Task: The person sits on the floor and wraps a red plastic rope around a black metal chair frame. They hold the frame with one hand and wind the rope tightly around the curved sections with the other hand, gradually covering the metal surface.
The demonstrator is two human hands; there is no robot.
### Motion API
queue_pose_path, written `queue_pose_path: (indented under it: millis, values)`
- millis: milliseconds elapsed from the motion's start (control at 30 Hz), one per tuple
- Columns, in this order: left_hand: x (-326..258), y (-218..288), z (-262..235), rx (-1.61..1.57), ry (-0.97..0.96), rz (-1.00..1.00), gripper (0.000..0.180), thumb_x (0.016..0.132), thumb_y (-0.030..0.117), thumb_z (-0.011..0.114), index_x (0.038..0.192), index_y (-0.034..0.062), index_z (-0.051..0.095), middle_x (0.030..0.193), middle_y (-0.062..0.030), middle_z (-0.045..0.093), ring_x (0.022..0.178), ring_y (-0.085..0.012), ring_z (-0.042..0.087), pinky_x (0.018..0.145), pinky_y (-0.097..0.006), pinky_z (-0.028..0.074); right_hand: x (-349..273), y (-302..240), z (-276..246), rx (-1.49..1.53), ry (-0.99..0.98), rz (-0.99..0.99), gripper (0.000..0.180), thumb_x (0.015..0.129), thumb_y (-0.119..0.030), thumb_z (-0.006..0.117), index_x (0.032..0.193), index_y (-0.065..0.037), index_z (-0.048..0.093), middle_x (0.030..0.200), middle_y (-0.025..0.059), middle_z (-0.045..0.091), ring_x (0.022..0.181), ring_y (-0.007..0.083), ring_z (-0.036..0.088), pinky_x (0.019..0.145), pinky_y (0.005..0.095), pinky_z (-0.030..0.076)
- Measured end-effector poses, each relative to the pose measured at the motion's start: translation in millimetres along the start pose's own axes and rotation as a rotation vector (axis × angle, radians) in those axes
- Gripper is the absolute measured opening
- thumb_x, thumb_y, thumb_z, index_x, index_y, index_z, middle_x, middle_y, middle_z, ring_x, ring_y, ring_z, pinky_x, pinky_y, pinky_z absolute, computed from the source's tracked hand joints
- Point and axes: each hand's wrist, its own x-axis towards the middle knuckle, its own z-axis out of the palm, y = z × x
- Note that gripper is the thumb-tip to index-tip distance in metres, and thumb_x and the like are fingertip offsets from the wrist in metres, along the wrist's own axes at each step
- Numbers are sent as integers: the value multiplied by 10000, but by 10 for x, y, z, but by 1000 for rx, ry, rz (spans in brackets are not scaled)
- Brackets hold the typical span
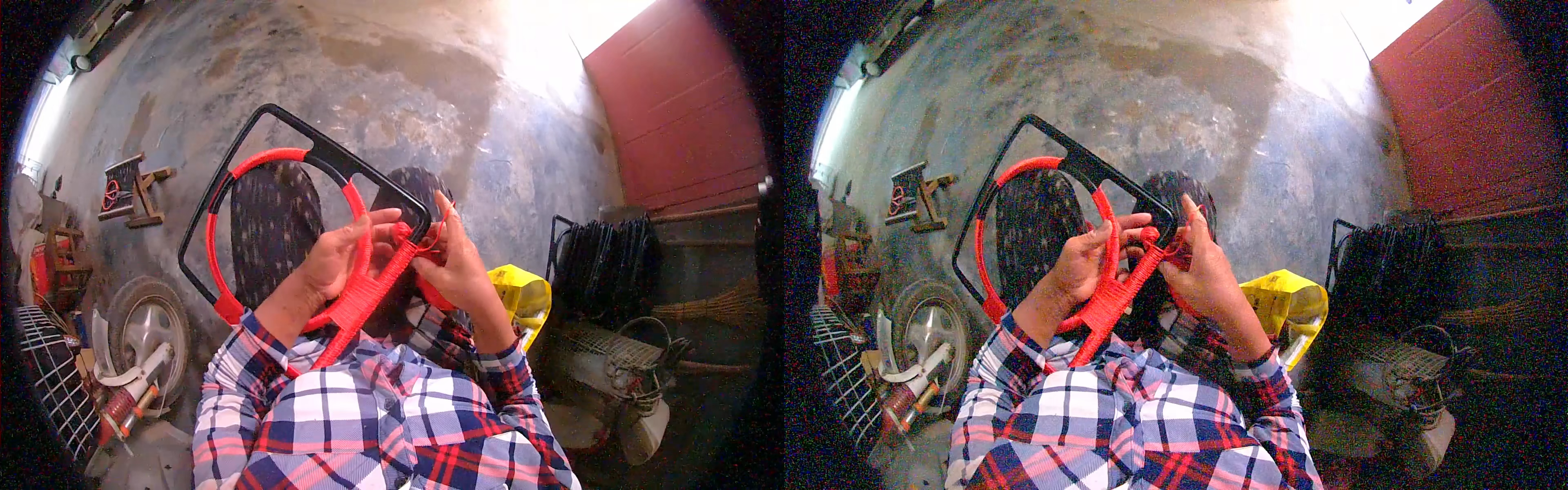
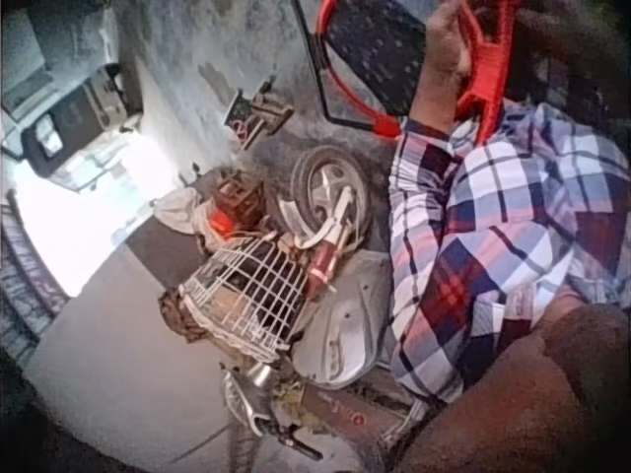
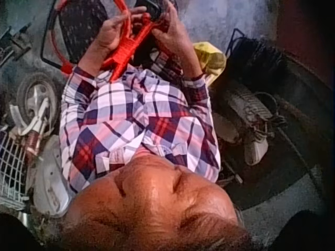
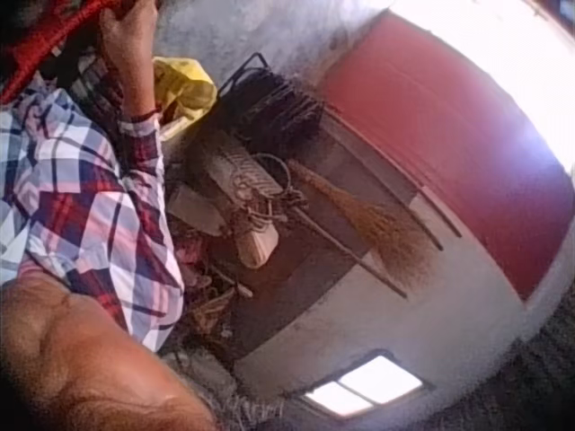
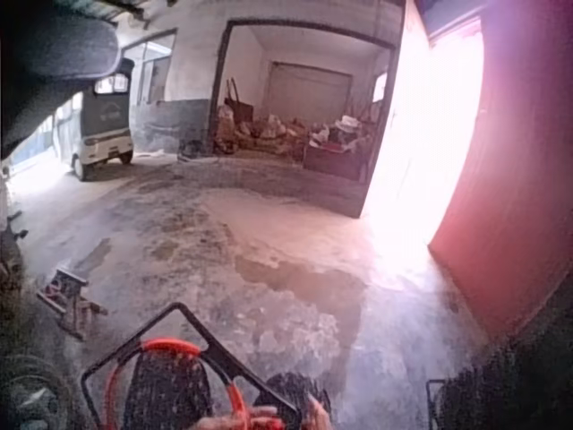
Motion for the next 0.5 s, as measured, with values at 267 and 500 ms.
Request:
queue_pose_path:
  millis: [267,500]
  values:
    - [27,-14,70,-45,49,29,599,946,405,511,1419,45,439,1328,-110,578,1173,-253,578,956,-397,481,119,182,118,555,67,-117,892,746,187,500,1538,-75,184,1142,113,579,1052,170,592,921,297,476]
    - [33,-23,9,-85,131,137,542,926,365,520,1339,13,504,1236,-130,625,1167,-273,579,985,-425,448,105,22,92,146,330,-159,661,762,26,691,1381,-59,477,1146,106,622,1120,249,580,975,347,452]
